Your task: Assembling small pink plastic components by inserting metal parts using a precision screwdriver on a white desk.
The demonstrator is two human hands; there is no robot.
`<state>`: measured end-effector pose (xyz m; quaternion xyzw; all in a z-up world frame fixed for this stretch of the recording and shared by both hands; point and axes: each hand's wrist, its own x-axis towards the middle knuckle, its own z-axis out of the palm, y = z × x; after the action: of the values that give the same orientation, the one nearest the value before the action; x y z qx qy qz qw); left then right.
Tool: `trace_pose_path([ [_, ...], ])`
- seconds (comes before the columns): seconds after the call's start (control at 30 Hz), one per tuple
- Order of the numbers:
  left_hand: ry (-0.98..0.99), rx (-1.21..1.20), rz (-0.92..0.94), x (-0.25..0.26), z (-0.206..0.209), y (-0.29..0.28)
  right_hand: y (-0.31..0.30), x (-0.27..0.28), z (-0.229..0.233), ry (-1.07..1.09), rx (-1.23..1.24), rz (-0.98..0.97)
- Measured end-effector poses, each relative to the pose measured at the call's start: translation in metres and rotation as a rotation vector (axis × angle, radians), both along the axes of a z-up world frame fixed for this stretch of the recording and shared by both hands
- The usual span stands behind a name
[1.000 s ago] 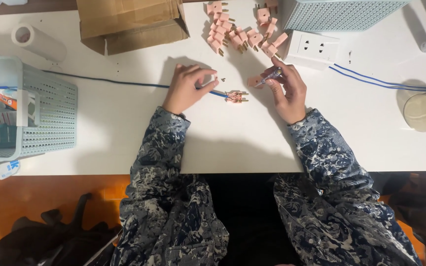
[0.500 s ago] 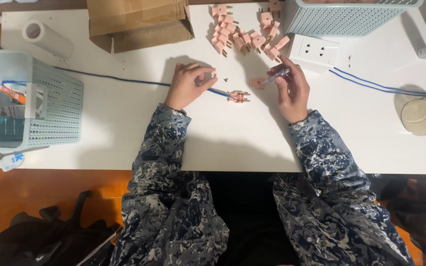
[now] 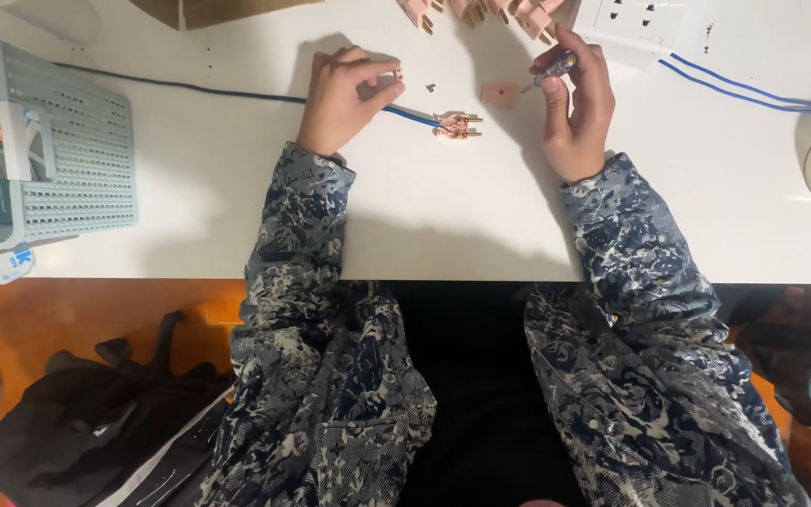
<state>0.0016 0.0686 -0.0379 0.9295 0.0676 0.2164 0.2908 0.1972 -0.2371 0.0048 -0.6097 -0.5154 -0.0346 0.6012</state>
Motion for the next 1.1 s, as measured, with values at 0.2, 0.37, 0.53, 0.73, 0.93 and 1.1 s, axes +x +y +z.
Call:
trace_pose_path([
  [0.2, 0.035, 0.174, 0.033, 0.002, -0.013, 0.003, 0.001, 0.016, -0.024, -0.173, -0.039, -0.060],
  [0.37, -0.039, 0.072, -0.242, 0.011, 0.002, -0.030, 0.009, 0.023, -0.038, -0.199, -0.145, 0.001],
  [0.53, 0.014, 0.055, -0.357, 0.010, 0.018, -0.043, 0.006, 0.009, -0.011, -0.227, -0.148, 0.003],
  [0.73, -0.002, 0.104, -0.378, 0.010, 0.023, -0.047, 0.010, 0.016, -0.016, -0.288, -0.166, -0.025],
  [0.93, -0.028, 0.091, -0.367, 0.014, 0.007, -0.043, 0.018, 0.024, -0.022, -0.322, -0.179, -0.084],
  [1.1, -0.048, 0.066, -0.344, 0.015, 0.002, -0.043, 0.027, 0.025, -0.022, -0.350, -0.209, -0.119],
])
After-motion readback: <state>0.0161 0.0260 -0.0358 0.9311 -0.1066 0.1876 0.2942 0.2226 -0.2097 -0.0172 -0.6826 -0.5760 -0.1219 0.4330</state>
